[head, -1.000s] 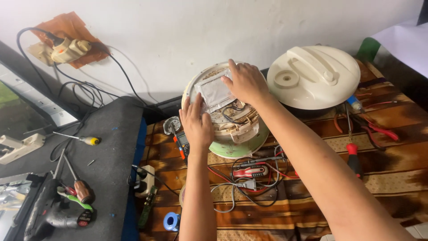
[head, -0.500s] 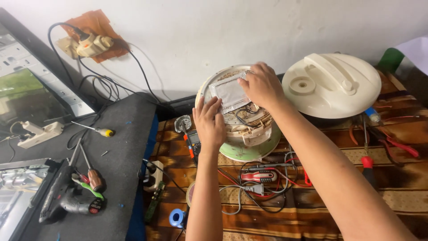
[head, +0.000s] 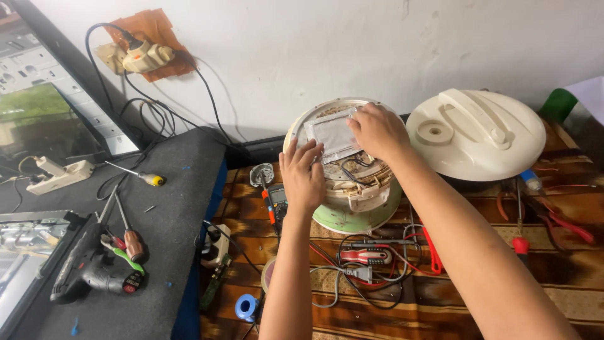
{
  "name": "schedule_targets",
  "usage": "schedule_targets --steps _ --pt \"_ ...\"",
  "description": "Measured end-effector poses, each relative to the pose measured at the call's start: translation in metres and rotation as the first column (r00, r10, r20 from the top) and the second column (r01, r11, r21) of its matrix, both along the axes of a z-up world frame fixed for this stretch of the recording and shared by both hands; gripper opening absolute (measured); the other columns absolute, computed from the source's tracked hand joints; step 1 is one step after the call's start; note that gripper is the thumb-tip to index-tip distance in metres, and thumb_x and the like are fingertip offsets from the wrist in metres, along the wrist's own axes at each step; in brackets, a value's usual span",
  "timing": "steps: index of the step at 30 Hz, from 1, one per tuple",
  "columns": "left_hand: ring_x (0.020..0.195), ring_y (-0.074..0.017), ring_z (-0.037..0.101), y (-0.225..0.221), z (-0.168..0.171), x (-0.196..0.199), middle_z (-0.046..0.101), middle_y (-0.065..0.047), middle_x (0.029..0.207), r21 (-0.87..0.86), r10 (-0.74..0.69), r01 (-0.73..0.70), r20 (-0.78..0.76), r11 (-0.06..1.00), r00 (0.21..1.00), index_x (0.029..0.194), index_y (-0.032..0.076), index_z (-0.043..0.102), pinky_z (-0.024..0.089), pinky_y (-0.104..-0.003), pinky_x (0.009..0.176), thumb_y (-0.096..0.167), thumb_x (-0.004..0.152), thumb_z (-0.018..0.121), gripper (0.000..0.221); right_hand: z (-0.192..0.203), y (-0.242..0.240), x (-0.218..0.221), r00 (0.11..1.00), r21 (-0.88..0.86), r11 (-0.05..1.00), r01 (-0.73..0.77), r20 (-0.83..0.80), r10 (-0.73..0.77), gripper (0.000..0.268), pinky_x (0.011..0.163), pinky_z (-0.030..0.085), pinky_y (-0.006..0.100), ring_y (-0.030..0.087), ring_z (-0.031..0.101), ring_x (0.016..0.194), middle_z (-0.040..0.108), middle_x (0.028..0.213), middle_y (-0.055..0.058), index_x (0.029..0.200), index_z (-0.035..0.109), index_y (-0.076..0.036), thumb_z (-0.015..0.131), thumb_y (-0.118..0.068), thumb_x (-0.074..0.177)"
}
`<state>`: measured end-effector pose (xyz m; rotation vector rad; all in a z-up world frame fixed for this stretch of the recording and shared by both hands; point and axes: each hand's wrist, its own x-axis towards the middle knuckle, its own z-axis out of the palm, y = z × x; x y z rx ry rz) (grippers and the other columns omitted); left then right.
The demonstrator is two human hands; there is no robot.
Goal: Disassembling and inspecting the internal components of a rice cooker for repair
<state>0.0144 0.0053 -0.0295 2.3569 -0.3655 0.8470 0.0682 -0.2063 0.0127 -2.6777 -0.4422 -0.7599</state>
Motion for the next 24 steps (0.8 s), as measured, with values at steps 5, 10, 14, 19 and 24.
schedule_targets --steps 5,10,14,19,24 --pt "0.149 -0.032 0.036 -0.003 0.018 -0.015 0.048 -0.008 0.154 -0.076 -0.036 0.035 -0.015 0.996 0.999 0.15 0.017 0.05 0.021 -0.059 0.121 0.019 0.082 0.045 0.068 0.02 0.008 -0.012 0.997 -0.043 0.997 0.063 0.049 -0.061 0.039 0.117 0.034 0.054 0.045 0.042 0.144 0.059 0.141 0.025 0.11 0.079 -0.005 0.053 -0.035 0.106" --pt "0.145 -0.0238 0.042 -0.001 0.007 -0.007 0.065 0.007 0.135 0.044 0.006 -0.007 0.018 0.999 1.0 0.128 0.029 0.071 0.025 -0.054 0.12 0.023 0.085 0.045 0.051 0.023 0.009 -0.02 0.994 -0.071 0.992 0.102 0.054 -0.099 0.041 0.118 0.031 0.057 0.046 0.037 0.147 0.054 0.147 0.026 0.108 0.079 -0.007 0.054 -0.039 0.106" --pt "0.145 -0.0253 0.042 -0.002 0.002 -0.001 0.061 0.006 0.142 0.027 0.018 -0.019 0.053 0.999 0.998 0.127 0.03 0.071 0.026 -0.055 0.119 0.024 0.084 0.046 0.049 0.008 0.002 -0.003 0.998 0.051 0.999 0.017 -0.057 -0.014 0.045 0.097 0.051 0.054 0.044 0.065 0.115 0.07 0.116 0.025 0.118 0.07 0.001 0.049 -0.038 0.108" --pt "0.145 -0.0218 0.042 0.0 -0.004 0.004 0.066 0.01 0.133 -0.015 0.013 -0.013 0.011 1.0 1.0 0.124 0.033 0.072 0.024 -0.055 0.12 0.028 0.082 0.048 0.049 0.013 -0.002 -0.014 0.994 0.175 0.984 0.043 -0.11 -0.024 0.052 0.097 0.052 0.056 0.044 0.065 0.113 0.072 0.11 0.021 0.106 0.075 -0.003 0.048 -0.048 0.108" --pt "0.143 -0.0224 0.045 0.007 -0.006 -0.002 0.068 0.007 0.131 -0.054 0.028 -0.025 0.049 0.998 0.998 0.121 0.031 0.074 0.028 -0.055 0.119 0.027 0.082 0.049 0.046 -0.026 -0.018 -0.037 0.968 0.309 0.923 -0.231 0.168 0.186 0.028 0.095 0.054 0.048 0.035 0.069 0.111 0.076 0.113 0.012 0.124 0.072 -0.014 0.056 -0.03 0.107"
